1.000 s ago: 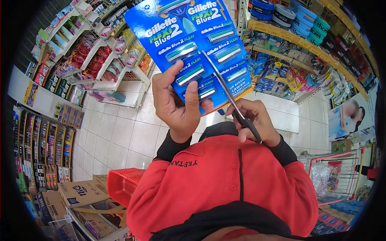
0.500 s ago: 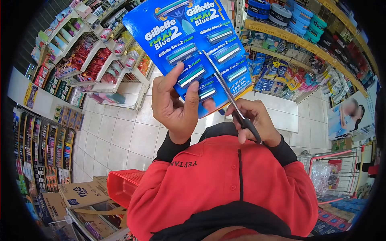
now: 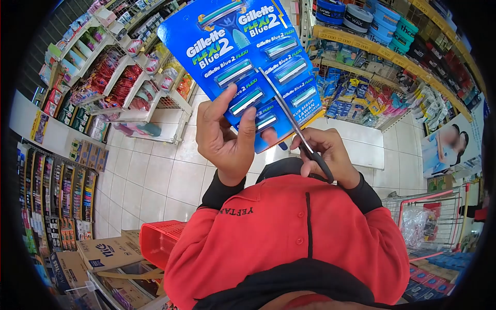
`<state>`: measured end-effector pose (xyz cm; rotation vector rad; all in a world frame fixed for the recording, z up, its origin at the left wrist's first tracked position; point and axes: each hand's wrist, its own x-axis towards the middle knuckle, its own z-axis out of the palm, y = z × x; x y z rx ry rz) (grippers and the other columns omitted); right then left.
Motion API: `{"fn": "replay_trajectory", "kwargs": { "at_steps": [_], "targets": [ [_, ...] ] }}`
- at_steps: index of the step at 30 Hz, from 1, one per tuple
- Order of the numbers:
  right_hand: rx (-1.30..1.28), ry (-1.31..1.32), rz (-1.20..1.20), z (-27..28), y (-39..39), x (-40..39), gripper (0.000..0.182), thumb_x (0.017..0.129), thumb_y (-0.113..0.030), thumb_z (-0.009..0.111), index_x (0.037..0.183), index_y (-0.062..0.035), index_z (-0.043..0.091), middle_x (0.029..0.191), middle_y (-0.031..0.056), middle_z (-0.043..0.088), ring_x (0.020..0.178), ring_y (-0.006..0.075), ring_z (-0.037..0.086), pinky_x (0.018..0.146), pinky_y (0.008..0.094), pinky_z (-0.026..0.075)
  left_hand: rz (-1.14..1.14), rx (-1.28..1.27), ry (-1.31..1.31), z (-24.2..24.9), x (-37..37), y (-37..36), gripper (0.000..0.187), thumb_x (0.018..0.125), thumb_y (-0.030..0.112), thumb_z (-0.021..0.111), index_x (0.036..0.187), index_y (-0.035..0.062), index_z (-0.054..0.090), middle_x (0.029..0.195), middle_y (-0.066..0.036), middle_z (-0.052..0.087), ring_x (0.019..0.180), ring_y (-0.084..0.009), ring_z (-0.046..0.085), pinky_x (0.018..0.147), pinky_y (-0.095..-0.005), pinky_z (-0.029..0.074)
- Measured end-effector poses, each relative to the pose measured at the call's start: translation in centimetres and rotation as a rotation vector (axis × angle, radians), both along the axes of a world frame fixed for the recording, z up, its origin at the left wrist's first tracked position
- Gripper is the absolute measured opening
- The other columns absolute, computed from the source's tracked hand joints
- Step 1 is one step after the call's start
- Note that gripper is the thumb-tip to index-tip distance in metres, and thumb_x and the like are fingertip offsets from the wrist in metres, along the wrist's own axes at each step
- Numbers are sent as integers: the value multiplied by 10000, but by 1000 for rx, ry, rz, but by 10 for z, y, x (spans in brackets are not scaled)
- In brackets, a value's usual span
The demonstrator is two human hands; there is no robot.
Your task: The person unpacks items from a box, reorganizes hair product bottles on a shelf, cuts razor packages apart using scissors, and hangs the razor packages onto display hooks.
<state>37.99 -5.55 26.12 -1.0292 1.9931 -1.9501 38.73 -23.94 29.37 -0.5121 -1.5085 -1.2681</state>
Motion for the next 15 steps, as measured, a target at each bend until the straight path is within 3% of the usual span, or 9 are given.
{"fn": "replay_trajectory", "kwargs": {
  "at_steps": [4,6,7,9,10,15],
  "targets": [
    [18,17,-9,1,1,0,400,609,-302,778,822,-35,570,459,-56,384,421,4,310,417,189,197,-4,12,12,-2,-1,0,341,741,-24,609,1064,-59,504,873,-90,486,782,-125,532,632,-214,476],
    [116,-35,-35,3,2,1,534,577,-445,749,822,-11,555,462,-34,442,419,19,403,408,171,247,-11,13,5,-2,-1,-1,340,742,-21,610,1063,-58,505,875,-90,486,784,-124,528,640,-215,469],
    [118,-34,-34,3,1,1,534,577,-445,749,822,-11,555,462,-34,442,419,19,403,408,171,247,-18,12,-4,-3,-1,-1,338,742,-19,611,1062,-58,506,876,-90,486,785,-123,524,647,-215,461],
    [61,19,-29,-1,0,0,408,603,-300,781,829,-31,574,450,-52,391,416,7,315,417,193,202,-10,7,10,-5,-3,-3,342,741,-13,615,1062,-58,506,876,-88,484,783,-121,519,652,-214,452],
    [62,19,-29,-1,0,1,408,603,-300,781,829,-31,574,450,-52,391,416,7,315,417,193,202,-3,0,23,-6,-3,-4,347,740,-8,620,1063,-58,505,875,-87,482,781,-119,515,658,-212,442],
    [-54,-145,115,-6,3,1,526,560,-401,784,861,-31,562,485,-48,424,459,2,392,441,163,250,-13,50,50,-10,-6,-8,376,727,13,642,1067,-61,499,867,-78,469,765,-114,502,658,-204,427]
  ]
}}
